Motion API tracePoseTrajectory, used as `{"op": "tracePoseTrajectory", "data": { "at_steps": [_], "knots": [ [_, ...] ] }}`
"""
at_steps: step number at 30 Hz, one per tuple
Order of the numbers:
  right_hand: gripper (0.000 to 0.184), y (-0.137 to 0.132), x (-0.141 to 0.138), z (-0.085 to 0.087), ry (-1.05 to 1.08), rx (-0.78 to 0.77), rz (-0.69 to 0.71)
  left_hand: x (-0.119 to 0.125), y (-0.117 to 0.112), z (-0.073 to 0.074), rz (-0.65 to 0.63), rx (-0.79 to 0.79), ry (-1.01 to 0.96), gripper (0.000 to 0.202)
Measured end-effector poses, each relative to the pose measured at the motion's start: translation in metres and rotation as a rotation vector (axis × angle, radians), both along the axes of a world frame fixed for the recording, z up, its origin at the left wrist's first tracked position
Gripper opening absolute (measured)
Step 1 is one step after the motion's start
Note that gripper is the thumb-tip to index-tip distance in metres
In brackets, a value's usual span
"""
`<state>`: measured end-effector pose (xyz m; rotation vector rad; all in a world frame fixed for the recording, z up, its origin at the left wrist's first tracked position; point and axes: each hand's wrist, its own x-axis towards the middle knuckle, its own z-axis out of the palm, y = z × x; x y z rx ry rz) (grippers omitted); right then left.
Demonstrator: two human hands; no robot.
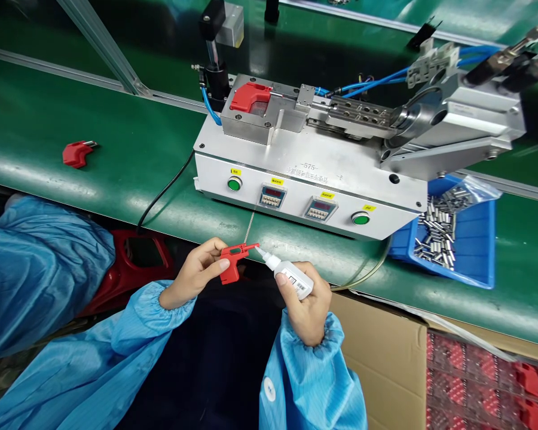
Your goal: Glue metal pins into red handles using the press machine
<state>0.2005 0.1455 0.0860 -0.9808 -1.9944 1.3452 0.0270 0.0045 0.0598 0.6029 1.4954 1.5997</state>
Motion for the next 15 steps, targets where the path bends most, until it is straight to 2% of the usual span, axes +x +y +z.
{"op": "tracePoseTrajectory", "data": {
  "at_steps": [11,15],
  "knots": [
    [0.032,-0.0008,-0.0016,-0.0004,0.018,-0.014,-0.026,-0.0011,-0.0007,-0.0016,-0.009,0.013,-0.004,0.047],
    [0.033,-0.0029,-0.0026,0.0002,-0.005,-0.014,0.003,-0.0008,-0.0010,-0.0019,-0.008,0.024,-0.021,0.045]
  ]
}}
